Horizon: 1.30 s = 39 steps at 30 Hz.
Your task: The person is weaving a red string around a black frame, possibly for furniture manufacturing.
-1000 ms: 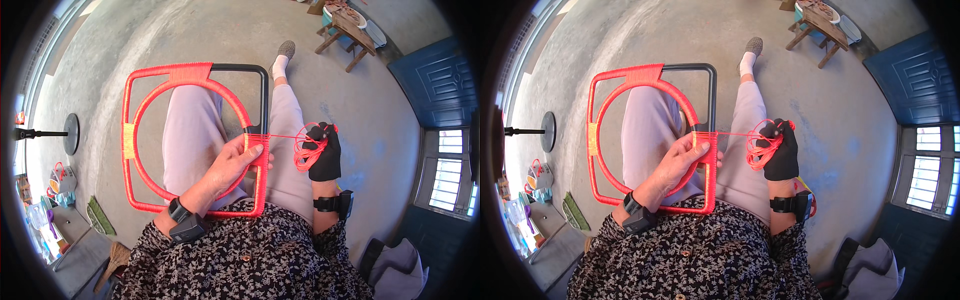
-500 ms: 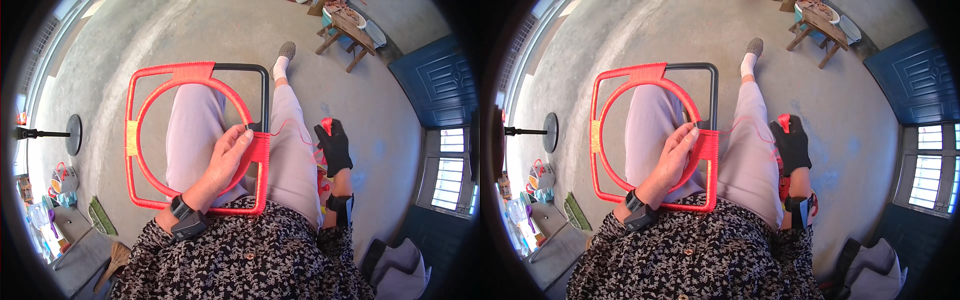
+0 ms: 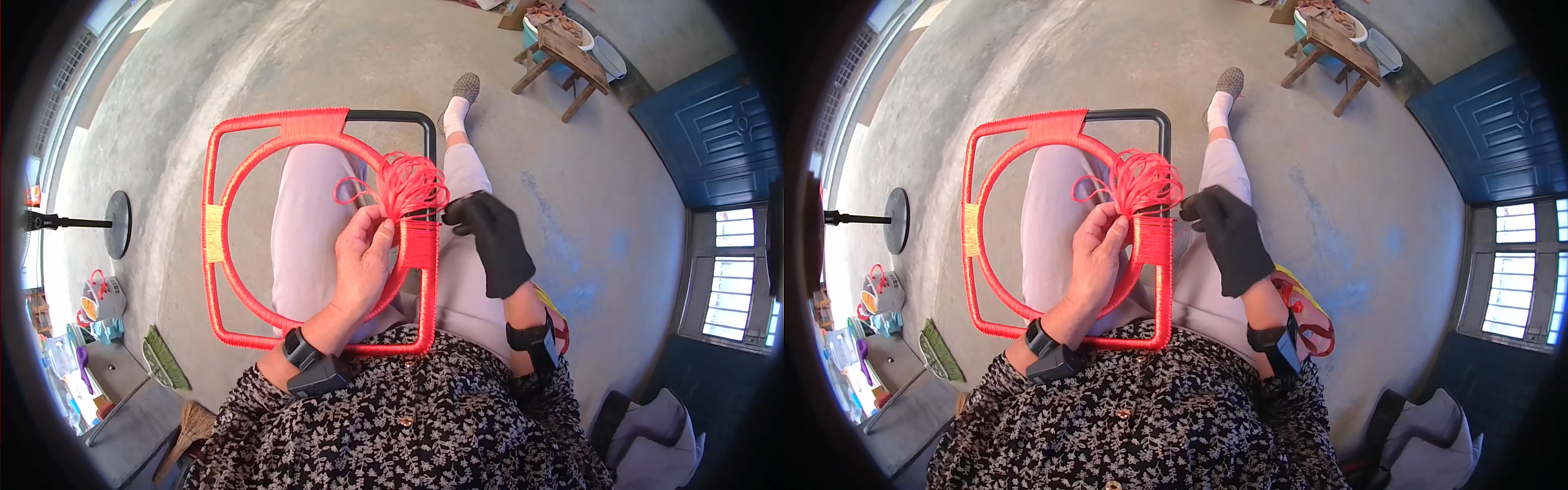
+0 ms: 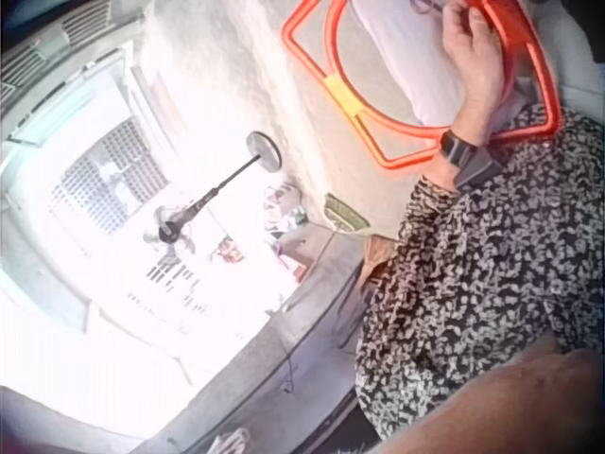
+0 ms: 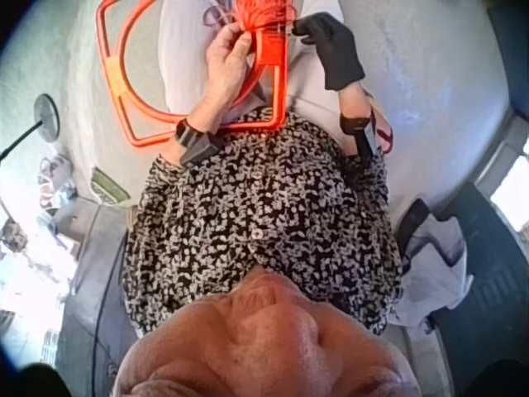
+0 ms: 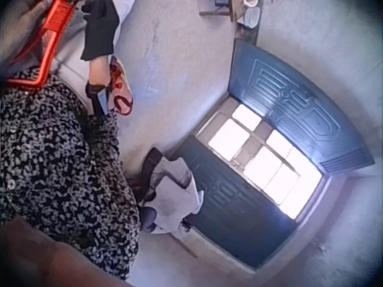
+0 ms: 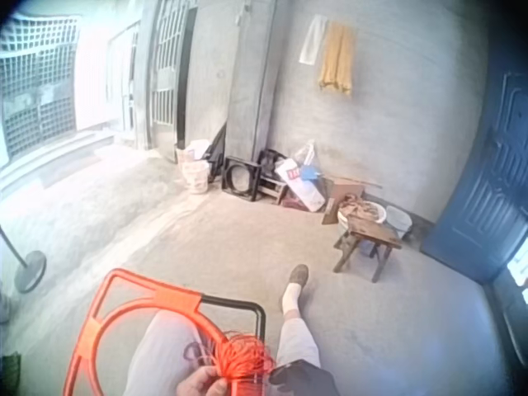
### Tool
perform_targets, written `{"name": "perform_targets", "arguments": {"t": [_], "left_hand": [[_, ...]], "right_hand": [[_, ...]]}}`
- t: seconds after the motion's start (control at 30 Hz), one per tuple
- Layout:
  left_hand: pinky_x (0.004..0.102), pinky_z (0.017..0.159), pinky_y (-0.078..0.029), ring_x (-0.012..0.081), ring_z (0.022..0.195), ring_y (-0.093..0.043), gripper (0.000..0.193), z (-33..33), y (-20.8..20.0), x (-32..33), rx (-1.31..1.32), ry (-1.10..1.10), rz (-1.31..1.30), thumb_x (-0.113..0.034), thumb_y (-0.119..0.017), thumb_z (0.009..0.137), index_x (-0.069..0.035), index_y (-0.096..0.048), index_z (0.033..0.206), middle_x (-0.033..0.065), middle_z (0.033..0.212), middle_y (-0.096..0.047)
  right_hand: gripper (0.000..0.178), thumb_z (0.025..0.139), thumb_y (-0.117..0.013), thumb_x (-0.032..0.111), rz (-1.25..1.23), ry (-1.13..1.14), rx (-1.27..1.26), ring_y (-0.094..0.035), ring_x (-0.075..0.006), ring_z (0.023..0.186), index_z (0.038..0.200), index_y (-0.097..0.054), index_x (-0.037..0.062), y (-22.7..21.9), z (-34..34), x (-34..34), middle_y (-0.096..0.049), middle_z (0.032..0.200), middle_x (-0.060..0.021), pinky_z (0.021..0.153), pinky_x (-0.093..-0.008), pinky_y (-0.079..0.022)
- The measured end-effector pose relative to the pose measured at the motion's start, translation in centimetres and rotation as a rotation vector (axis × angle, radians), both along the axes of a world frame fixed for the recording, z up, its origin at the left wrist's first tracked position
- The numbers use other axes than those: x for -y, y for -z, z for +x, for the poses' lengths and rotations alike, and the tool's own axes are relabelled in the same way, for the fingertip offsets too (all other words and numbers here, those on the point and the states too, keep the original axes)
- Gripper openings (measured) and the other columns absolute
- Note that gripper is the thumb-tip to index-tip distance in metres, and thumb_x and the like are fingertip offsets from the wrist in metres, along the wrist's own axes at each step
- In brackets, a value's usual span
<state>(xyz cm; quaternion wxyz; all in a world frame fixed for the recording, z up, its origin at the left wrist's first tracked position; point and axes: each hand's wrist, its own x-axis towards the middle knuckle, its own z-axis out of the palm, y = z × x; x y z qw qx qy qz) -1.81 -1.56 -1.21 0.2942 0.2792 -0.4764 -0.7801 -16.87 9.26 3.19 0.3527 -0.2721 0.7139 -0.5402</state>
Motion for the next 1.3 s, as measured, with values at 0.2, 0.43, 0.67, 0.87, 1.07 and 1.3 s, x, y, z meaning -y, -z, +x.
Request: {"name": "perform_targets", "arguments": {"t": [0.2, 0.43, 0.67, 0.87, 1.07, 1.3], "left_hand": [[0.0224, 0.069, -0.047, 0.0052, 0.076, -0.055, 0.007, 0.0, -0.1, 0.0, 0.057, 0.110, 0.123, -0.007, -0.052, 0.098, -0.003, -0.058, 0.097, -0.0018, 0.087, -0.060], [0.0251, 0.076, -0.052, 0.0086, 0.085, -0.063, 0.016, 0.2, -1.4, 0.1, -0.032, 0.131, 0.363, -0.014, -0.053, 0.099, -0.002, -0.057, 0.110, 0.0044, 0.097, -0.066], [0.0237, 0.077, -0.052, 0.0085, 0.084, -0.065, 0.019, 0.4, -1.0, 0.1, -0.087, 0.116, 0.319, -0.010, -0.056, 0.097, 0.000, -0.056, 0.114, 0.0060, 0.097, -0.068], [0.0236, 0.078, -0.053, 0.0084, 0.083, -0.065, 0.019, 0.4, -1.0, 0.1, -0.062, 0.121, 0.276, -0.009, -0.057, 0.097, 0.001, -0.056, 0.113, 0.0057, 0.095, -0.069], [0.0233, 0.076, -0.053, 0.0094, 0.083, -0.066, 0.017, 0.3, -1.3, 0.1, -0.039, 0.128, 0.292, -0.007, -0.057, 0.096, 0.001, -0.056, 0.111, 0.0066, 0.094, -0.069], [0.0221, 0.071, -0.055, 0.0113, 0.080, -0.067, 0.012, 0.0, -1.0, 0.0, -0.090, 0.138, 0.305, 0.001, -0.059, 0.093, 0.001, -0.056, 0.105, 0.0082, 0.092, -0.069]], "right_hand": [[0.037, 0.093, -0.061, 0.027, 0.083, -0.388, 0.242, -0.059, -0.0083, 0.081, 0.120, -0.059, 0.0015, 3.5, -0.6, 0.4, -0.065, 0.098, -0.0041, 0.069, -0.0266, -0.050], [0.032, 0.086, -0.060, 0.017, -0.383, -0.016, 0.215, -0.055, -0.0212, 0.115, 0.112, -0.061, -0.0019, 2.6, -2.7, -3.5, -0.062, 0.119, -0.0175, 0.102, -0.0350, -0.039], [0.023, 0.093, -0.056, 0.026, -0.884, 0.474, 0.661, -0.056, -0.0192, 0.083, 0.100, -0.054, 0.0047, 2.2, -8.3, -12.7, -0.057, 0.084, -0.0051, 0.083, -0.0346, -0.046], [0.033, 0.097, -0.053, 0.025, -0.487, 0.371, 0.558, -0.057, -0.0133, 0.069, 0.120, -0.056, 0.0010, 3.7, -6.1, -9.6, -0.055, 0.075, -0.0010, 0.064, -0.0277, -0.047], [0.020, 0.095, -0.050, 0.017, 0.022, -0.032, 0.438, -0.045, -0.0115, 0.048, 0.088, -0.059, 0.0002, 1.9, 0.4, -2.0, -0.052, 0.061, -0.0019, 0.052, -0.0244, -0.041], [0.025, 0.095, -0.058, 0.024, 0.065, 0.002, 0.249, -0.051, -0.0065, 0.058, 0.078, -0.060, 0.0051, -2.2, 2.2, -2.7, -0.056, 0.065, -0.0006, 0.053, -0.0251, -0.041]]}}
